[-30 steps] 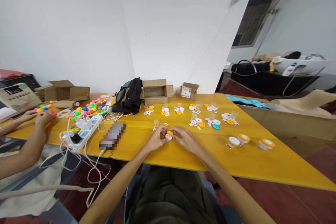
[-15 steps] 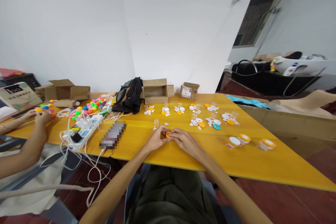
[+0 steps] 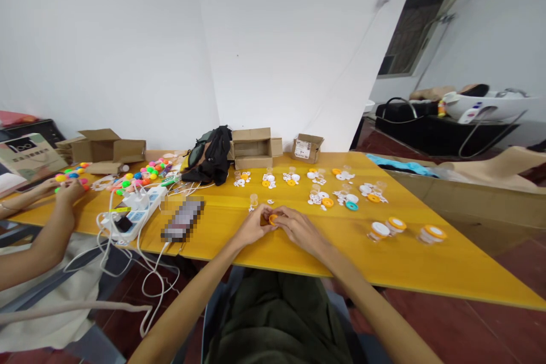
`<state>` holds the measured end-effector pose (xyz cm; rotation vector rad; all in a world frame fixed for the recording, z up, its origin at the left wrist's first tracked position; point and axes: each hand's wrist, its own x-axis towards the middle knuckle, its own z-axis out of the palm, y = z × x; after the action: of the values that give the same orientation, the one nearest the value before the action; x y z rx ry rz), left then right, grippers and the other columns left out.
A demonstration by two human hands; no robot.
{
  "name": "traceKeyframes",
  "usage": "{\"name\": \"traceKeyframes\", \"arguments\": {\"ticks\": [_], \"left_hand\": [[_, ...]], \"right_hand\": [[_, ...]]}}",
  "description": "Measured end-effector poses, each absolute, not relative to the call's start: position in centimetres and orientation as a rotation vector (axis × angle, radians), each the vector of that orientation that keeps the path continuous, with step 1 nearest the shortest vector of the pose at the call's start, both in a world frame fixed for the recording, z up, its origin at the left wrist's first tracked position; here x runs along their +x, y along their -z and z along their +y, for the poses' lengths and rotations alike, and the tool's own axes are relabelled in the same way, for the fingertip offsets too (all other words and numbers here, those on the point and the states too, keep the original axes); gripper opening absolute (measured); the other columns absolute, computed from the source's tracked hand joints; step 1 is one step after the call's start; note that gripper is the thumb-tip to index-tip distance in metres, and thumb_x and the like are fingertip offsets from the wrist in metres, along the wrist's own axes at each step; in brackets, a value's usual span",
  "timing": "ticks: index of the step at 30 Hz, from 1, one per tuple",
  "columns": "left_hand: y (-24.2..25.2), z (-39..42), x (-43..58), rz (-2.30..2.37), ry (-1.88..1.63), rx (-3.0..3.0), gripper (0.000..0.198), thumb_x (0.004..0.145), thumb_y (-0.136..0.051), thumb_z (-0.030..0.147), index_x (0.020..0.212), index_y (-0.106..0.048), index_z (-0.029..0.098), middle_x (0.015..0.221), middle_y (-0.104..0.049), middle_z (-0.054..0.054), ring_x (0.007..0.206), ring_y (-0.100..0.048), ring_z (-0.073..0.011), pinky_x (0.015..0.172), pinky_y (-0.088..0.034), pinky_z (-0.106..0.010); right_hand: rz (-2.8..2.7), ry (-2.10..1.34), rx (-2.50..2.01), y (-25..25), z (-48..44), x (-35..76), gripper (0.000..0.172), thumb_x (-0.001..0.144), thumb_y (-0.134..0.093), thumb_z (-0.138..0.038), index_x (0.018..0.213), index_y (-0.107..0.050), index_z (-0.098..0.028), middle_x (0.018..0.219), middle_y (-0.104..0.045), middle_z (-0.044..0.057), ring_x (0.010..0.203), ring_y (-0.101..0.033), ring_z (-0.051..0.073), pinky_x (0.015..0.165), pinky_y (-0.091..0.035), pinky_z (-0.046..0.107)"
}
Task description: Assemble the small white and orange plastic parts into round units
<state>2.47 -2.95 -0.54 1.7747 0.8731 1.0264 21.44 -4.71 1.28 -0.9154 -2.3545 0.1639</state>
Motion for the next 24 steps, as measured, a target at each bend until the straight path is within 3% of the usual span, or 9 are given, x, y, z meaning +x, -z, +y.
{"name": "traceKeyframes", "arguments": {"ticks": [5, 16, 19, 24], "left_hand": [[0.1, -3.1, 2.5, 0.904, -1.035, 1.785, 0.029, 0.072, -0.078, 0.021, 0.096, -0.060, 0.020, 0.090, -0.066, -0.002, 0.086, -0.061, -0.0178, 0.085, -0.049, -0.032], [0.0, -3.1, 2.5, 0.876, -1.039, 1.800, 0.028, 0.072, -0.079, 0.023, 0.094, -0.062, 0.020, 0.091, -0.067, -0.002, 0.086, -0.061, -0.0184, 0.087, -0.049, -0.034], [0.0, -3.1, 2.5, 0.876, -1.034, 1.793, 0.027, 0.073, -0.079, 0.024, 0.093, -0.063, 0.020, 0.089, -0.066, -0.002, 0.086, -0.061, -0.0186, 0.086, -0.049, -0.034], [0.2, -3.1, 2.5, 0.888, -1.032, 1.785, 0.028, 0.072, -0.080, 0.025, 0.095, -0.064, 0.020, 0.089, -0.067, -0.002, 0.086, -0.061, -0.0187, 0.086, -0.049, -0.033]], "right_hand": [[-2.352, -0.173, -0.914, -1.3, -4.6, 21.4, 0.029, 0.093, -0.049, -0.012, 0.099, -0.074, -0.025, 0.101, -0.072, 0.009, 0.094, -0.068, 0.023, 0.086, -0.055, 0.036], [-2.399, -0.231, -0.956, -1.2, -4.0, 21.6, 0.021, 0.089, -0.053, -0.009, 0.094, -0.069, -0.023, 0.095, -0.069, 0.006, 0.090, -0.067, 0.022, 0.083, -0.054, 0.034], [-2.379, -0.247, -0.969, -0.6, -3.7, 21.9, 0.022, 0.088, -0.055, -0.010, 0.100, -0.068, -0.023, 0.102, -0.070, 0.007, 0.097, -0.067, 0.023, 0.088, -0.054, 0.037], [-2.352, -0.240, -0.989, 0.3, -3.0, 22.3, 0.036, 0.086, -0.057, -0.011, 0.118, -0.065, -0.025, 0.122, -0.067, 0.011, 0.114, -0.063, 0.025, 0.097, -0.052, 0.041]]}}
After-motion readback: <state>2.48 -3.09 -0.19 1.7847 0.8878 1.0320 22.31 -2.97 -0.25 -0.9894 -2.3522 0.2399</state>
